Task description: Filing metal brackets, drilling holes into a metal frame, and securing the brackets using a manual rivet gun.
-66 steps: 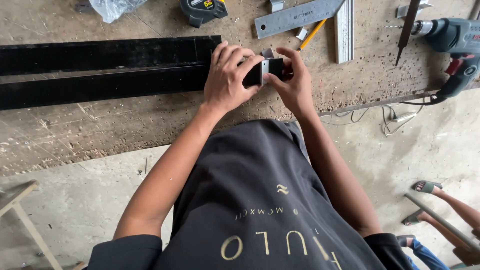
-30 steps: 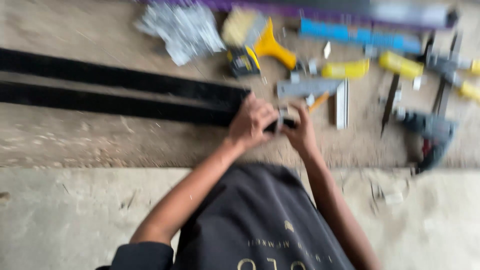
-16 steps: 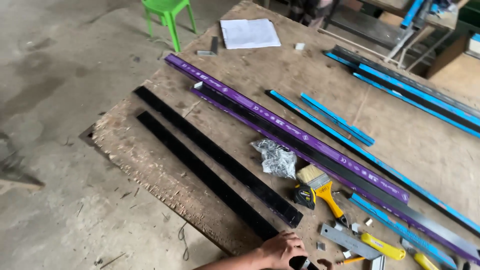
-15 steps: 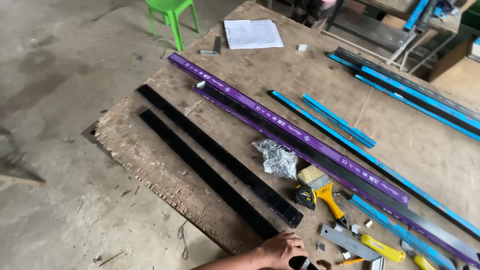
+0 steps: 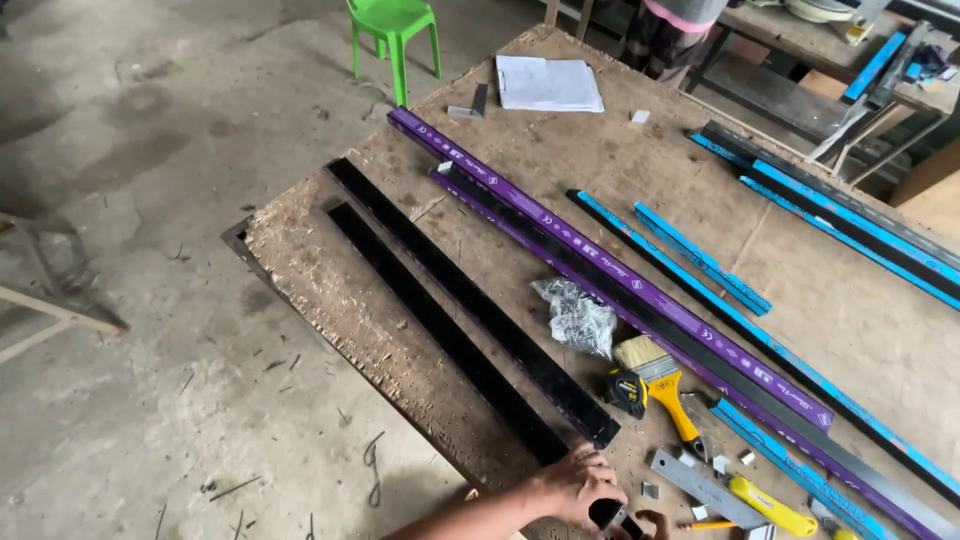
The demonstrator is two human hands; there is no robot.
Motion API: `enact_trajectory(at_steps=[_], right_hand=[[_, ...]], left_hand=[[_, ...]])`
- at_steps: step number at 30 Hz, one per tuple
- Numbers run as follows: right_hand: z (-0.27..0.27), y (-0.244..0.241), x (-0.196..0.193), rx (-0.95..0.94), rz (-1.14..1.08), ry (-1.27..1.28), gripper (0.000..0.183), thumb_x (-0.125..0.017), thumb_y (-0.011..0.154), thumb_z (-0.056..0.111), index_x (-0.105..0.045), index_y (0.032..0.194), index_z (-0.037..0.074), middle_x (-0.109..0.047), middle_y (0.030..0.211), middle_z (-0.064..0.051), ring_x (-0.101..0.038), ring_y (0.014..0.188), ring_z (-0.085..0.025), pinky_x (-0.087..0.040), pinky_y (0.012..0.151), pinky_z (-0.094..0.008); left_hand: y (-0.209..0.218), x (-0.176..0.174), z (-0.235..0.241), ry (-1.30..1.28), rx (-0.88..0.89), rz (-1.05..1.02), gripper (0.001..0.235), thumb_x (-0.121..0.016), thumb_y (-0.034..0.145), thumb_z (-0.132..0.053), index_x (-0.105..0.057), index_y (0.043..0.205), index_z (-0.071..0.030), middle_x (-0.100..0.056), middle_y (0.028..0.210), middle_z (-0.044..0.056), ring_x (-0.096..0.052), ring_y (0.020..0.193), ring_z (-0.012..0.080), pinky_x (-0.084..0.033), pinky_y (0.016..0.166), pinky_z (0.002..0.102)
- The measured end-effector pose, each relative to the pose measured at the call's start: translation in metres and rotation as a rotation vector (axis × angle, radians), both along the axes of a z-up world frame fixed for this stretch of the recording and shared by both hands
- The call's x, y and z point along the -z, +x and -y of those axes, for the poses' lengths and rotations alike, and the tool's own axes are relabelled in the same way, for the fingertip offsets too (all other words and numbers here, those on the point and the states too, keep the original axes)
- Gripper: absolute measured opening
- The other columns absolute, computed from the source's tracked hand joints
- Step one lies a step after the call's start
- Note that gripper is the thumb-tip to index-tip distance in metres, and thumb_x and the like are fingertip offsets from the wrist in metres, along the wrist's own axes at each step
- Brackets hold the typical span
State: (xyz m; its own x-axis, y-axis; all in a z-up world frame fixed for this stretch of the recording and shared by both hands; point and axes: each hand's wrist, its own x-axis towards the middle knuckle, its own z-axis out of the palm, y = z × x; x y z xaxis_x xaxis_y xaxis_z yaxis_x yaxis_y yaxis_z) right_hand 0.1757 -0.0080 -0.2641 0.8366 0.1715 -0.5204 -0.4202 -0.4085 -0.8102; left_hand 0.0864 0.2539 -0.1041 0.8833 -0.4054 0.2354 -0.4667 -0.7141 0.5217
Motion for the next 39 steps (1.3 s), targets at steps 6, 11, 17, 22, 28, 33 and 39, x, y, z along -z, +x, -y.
enact_trajectory(at_steps=[6, 11, 17, 22, 28, 33, 39], right_hand=[[-0.002, -0.032, -0.032, -0.059, 0.089, -0.161, 0.043, -0.093, 0.074, 0.018, -0.066, 0.107, 0.012, -0.079, 0.073, -0.018, -0.066, 0.064, -0.019, -0.051, 0.058, -0.034], [-0.023, -0.041, -0.072, -0.110, 0.172, -0.327, 0.054, -0.087, 0.076, 0.033, -0.061, 0.121, 0.020, -0.080, 0.087, -0.019, -0.074, 0.081, -0.028, -0.052, 0.078, -0.044], [-0.046, -0.120, -0.176, 0.052, 0.213, -0.316, 0.083, -0.093, 0.077, 0.034, -0.037, 0.135, 0.016, -0.067, 0.111, -0.032, -0.065, 0.113, -0.053, -0.048, 0.100, -0.061], [-0.068, -0.122, -0.227, 0.150, 0.452, -0.263, 0.076, -0.097, 0.073, 0.022, -0.038, 0.121, 0.016, -0.056, 0.112, -0.022, -0.059, 0.114, -0.052, -0.047, 0.098, -0.057], [-0.073, -0.140, -0.197, 0.058, 0.798, -0.410, 0.013, -0.080, 0.091, 0.033, -0.069, 0.094, 0.027, -0.042, 0.106, -0.006, -0.056, 0.102, -0.034, -0.049, 0.089, -0.040], [-0.070, -0.144, -0.194, 0.054, 0.954, -0.514, 0.008, -0.081, 0.092, 0.029, -0.074, 0.094, 0.032, -0.046, 0.101, -0.005, -0.055, 0.084, -0.026, -0.048, 0.077, -0.036], [-0.077, -0.156, -0.206, 0.030, 0.860, -0.464, 0.011, -0.078, 0.090, 0.011, -0.067, 0.093, 0.012, -0.051, 0.090, -0.016, -0.057, 0.086, -0.040, -0.045, 0.076, -0.047]], left_hand=[[-0.015, 0.002, 0.008, 0.002, -0.081, -0.060, 0.074, -0.077, 0.074, -0.056, -0.062, 0.138, -0.023, -0.068, 0.123, 0.016, -0.058, 0.124, 0.0401, -0.021, 0.122, 0.071], [-0.017, -0.022, -0.002, -0.086, -0.153, 0.027, 0.062, -0.080, 0.065, -0.063, -0.070, 0.116, -0.029, -0.067, 0.105, 0.005, -0.063, 0.107, 0.0272, -0.034, 0.111, 0.055], [-0.033, -0.025, -0.005, -0.226, -0.122, -0.169, 0.100, -0.100, 0.052, -0.036, -0.059, 0.142, -0.025, -0.066, 0.127, 0.010, -0.055, 0.132, 0.0320, -0.032, 0.121, 0.052], [-0.044, -0.055, -0.021, -0.102, 0.016, 0.073, 0.106, -0.102, 0.059, -0.019, -0.051, 0.152, -0.014, -0.052, 0.143, 0.015, -0.043, 0.141, 0.0397, -0.028, 0.120, 0.060], [-0.130, -0.067, -0.046, -0.190, -0.033, -0.040, 0.016, -0.075, 0.092, -0.030, -0.079, 0.106, -0.024, -0.062, 0.066, -0.002, -0.067, 0.068, 0.0218, -0.055, 0.074, 0.037], [-0.130, -0.081, -0.078, -0.303, -0.191, -0.181, 0.018, -0.082, 0.084, -0.030, -0.081, 0.101, -0.028, -0.066, 0.060, -0.008, -0.068, 0.064, 0.0152, -0.058, 0.070, 0.028], [-0.036, -0.080, -0.031, -0.169, -0.030, -0.004, 0.082, -0.094, 0.055, -0.039, -0.065, 0.128, -0.015, -0.063, 0.122, 0.012, -0.061, 0.122, 0.0342, -0.049, 0.106, 0.048]])
